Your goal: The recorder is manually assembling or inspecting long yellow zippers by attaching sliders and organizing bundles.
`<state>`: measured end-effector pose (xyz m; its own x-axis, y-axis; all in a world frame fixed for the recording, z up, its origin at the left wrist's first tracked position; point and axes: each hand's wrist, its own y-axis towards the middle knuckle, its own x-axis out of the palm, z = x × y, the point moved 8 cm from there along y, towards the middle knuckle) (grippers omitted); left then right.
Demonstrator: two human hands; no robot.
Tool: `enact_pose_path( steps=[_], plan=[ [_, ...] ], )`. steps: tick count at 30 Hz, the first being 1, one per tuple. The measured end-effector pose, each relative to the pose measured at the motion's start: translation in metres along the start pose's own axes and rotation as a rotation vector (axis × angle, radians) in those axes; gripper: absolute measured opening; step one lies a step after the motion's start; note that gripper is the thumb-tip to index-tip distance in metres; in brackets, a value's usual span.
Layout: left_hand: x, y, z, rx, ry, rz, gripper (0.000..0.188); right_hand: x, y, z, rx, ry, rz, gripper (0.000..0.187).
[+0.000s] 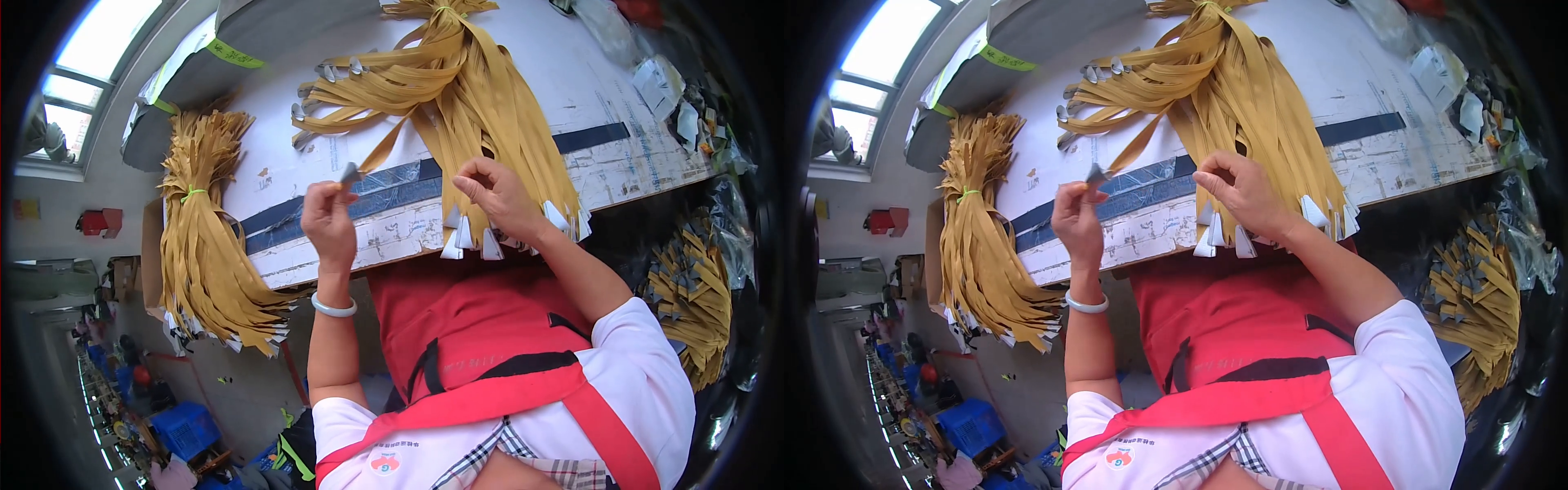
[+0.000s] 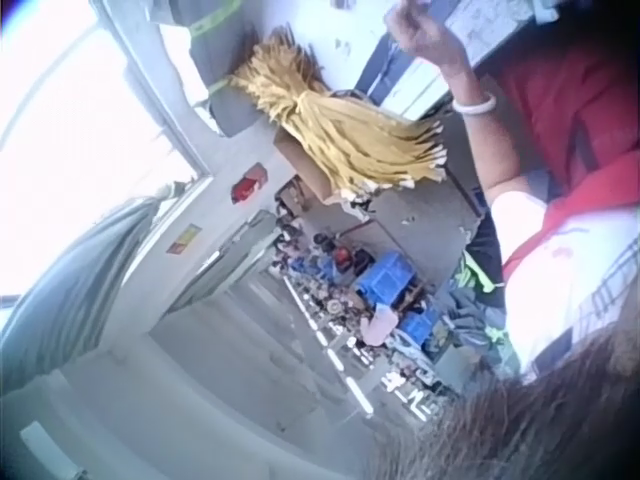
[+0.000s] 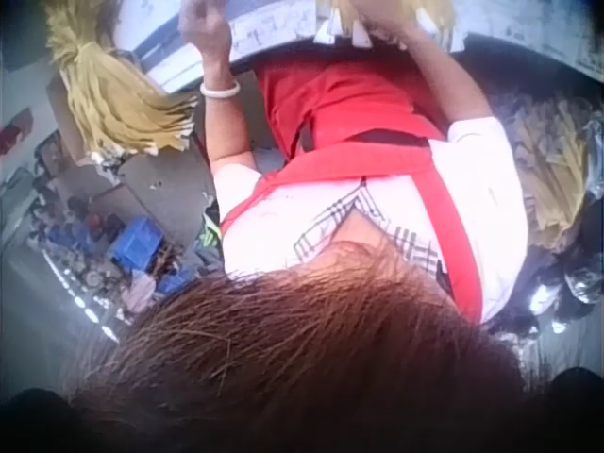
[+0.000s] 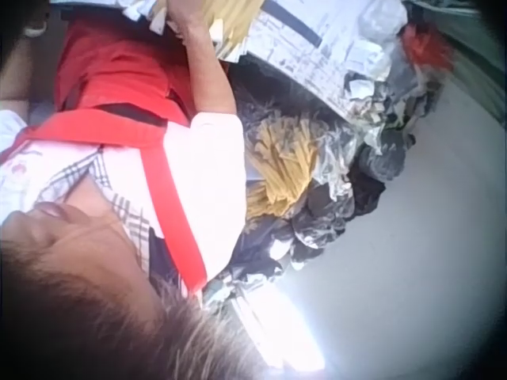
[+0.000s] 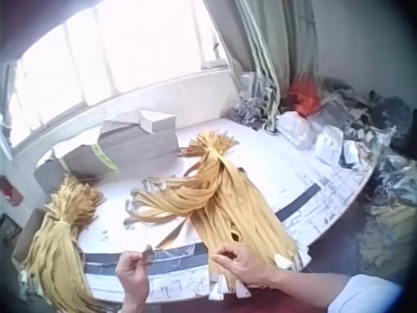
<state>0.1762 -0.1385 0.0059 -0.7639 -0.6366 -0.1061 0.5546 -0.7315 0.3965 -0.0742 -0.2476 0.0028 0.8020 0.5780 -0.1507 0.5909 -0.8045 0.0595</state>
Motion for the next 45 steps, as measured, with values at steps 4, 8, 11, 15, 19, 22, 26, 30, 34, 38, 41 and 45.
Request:
enact_pose_path(
  steps=[4,8,11,15,19,22,26,30,34,38,41,45],
  plan=[
    [-0.107,0.013,-0.006,-0.060,0.054,0.484,0.029,-0.018,-0.021,-0.018,-0.155,-0.374,-0.104,0.010],
    [-0.037,-0.030,-0.026,-0.218,-0.040,-0.016,0.013,0.008,-0.057,-0.019,-0.476,-0.754,-0.344,0.010],
    [0.022,-0.069,-0.021,-0.206,0.091,-0.242,0.008,0.022,-0.069,-0.014,-0.585,-1.113,-0.475,0.010],
    [0.060,-0.096,-0.016,-0.215,0.007,-0.323,0.012,0.033,-0.070,-0.003,-0.615,-1.270,-0.713,0.013],
    [0.086,-0.111,-0.008,-0.275,-0.042,-0.481,0.009,0.027,-0.074,-0.004,-0.665,-1.206,-0.666,0.013],
    [0.088,-0.119,-0.006,-0.273,-0.011,-0.522,0.009,0.030,-0.078,0.007,-0.655,-1.306,-0.762,0.015],
    [0.086,-0.126,-0.004,-0.282,-0.010,-0.559,0.012,0.031,-0.069,-0.008,-0.676,-1.153,-0.799,0.013],
    [0.092,-0.124,0.022,-0.324,-0.299,-0.479,0.018,0.021,-0.039,-0.048,-0.281,-0.330,-0.564,0.015],
    [0.089,-0.116,0.036,-0.263,-0.518,-0.373,0.026,0.028,-0.040,-0.017,0.257,0.276,-0.398,0.014],
    [0.088,-0.106,0.039,-0.335,-0.583,-0.284,0.030,0.039,-0.040,-0.009,0.220,0.394,-0.360,0.016],
    [0.083,-0.105,0.029,-0.286,-0.588,-0.341,0.027,0.048,-0.041,-0.002,0.208,0.475,-0.429,0.017],
    [0.083,-0.099,0.026,-0.274,-0.572,-0.356,0.018,0.044,-0.039,0.001,0.265,0.442,-0.435,0.015]
  ],
)
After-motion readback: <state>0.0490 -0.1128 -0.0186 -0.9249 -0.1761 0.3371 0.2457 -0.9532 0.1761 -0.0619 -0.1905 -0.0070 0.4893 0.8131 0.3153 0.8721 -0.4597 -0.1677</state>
